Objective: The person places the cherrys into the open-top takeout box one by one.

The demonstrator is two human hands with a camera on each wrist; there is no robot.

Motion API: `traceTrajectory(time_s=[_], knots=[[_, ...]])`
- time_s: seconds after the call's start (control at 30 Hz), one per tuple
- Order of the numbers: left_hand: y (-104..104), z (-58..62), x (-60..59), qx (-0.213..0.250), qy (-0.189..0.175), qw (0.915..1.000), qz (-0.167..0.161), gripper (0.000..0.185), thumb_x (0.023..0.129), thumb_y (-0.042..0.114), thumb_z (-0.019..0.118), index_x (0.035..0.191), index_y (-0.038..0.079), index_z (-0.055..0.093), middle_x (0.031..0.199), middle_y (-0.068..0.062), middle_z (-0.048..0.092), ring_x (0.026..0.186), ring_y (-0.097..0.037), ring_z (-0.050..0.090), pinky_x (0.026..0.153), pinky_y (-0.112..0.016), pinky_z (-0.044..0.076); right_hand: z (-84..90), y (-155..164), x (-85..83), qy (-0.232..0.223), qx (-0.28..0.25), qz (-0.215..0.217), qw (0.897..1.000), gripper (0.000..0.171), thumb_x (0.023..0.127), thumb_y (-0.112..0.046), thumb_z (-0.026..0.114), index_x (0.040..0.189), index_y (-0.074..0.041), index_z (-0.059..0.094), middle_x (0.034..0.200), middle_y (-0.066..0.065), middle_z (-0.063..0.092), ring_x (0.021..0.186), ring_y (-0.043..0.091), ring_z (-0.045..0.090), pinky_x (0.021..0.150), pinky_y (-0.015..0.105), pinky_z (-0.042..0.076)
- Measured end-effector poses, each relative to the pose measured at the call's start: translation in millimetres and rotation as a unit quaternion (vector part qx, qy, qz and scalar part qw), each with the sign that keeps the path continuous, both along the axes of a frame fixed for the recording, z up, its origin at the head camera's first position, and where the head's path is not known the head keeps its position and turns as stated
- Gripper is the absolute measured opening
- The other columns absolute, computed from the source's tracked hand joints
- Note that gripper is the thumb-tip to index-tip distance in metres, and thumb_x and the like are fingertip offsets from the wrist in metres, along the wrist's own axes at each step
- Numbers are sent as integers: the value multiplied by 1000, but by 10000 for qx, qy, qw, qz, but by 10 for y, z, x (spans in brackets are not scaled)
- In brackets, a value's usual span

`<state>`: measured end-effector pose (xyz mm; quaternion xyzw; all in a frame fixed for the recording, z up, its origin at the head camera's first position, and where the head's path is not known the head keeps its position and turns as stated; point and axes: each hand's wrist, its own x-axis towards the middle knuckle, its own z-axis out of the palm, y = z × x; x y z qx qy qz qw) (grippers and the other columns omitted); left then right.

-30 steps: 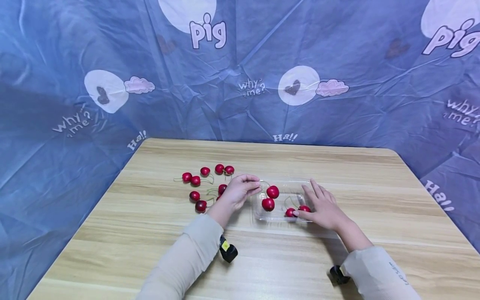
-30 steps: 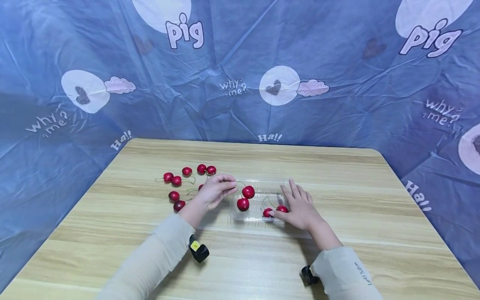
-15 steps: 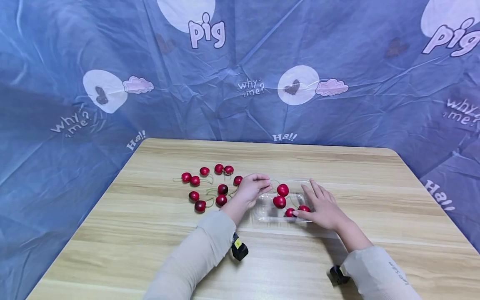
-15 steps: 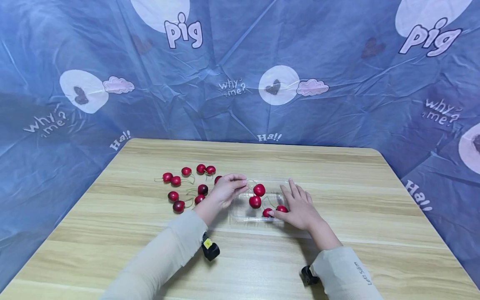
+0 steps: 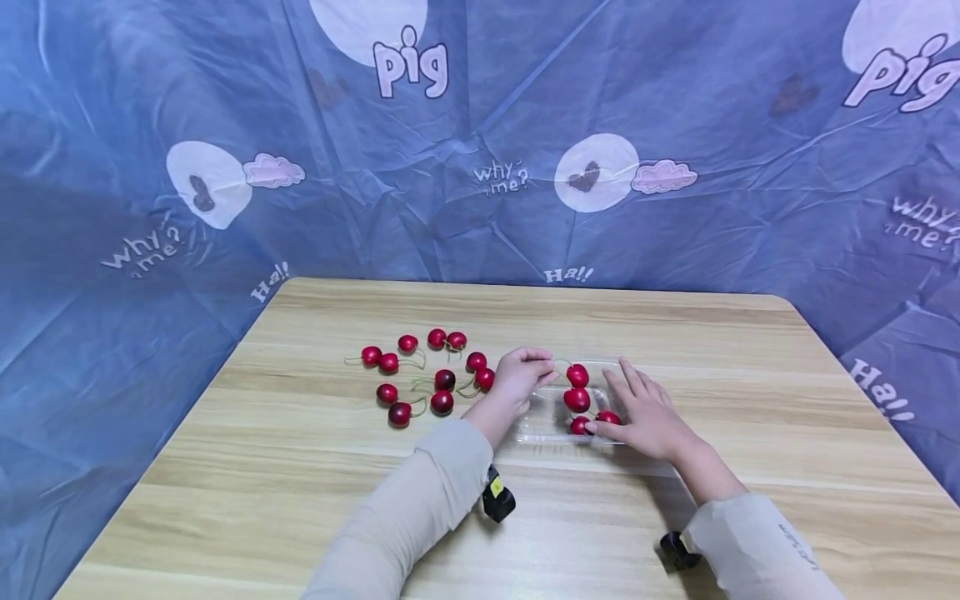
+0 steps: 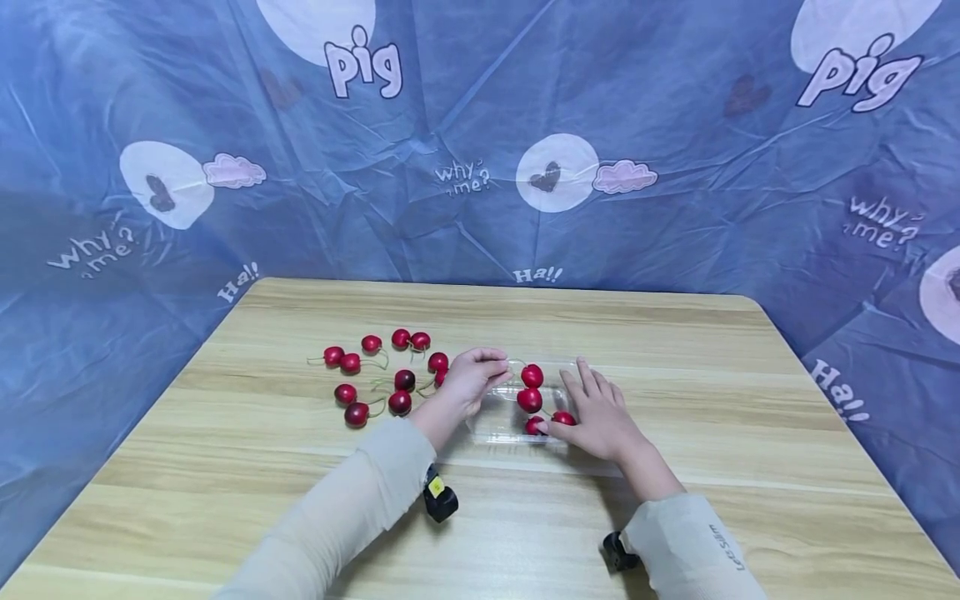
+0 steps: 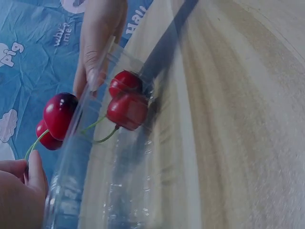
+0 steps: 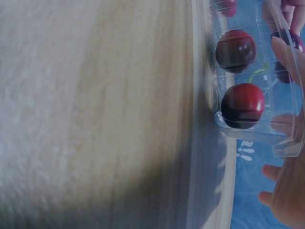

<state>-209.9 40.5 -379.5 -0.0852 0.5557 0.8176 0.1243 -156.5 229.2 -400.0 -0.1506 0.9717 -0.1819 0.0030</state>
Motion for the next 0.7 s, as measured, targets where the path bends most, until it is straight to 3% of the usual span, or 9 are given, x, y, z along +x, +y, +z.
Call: traceTrajectory(time_s=[0.7], knots=[[202,-175,18,-704,-67,9972,245,15,73,-16,53,87,-10,55,79,-11,53,77,-23,58,68,-23,53,16,-15,20,8,-58,-27,10000,86,73,-54,57,133,1,26,139,24,9,120,46,13,96,59,11]])
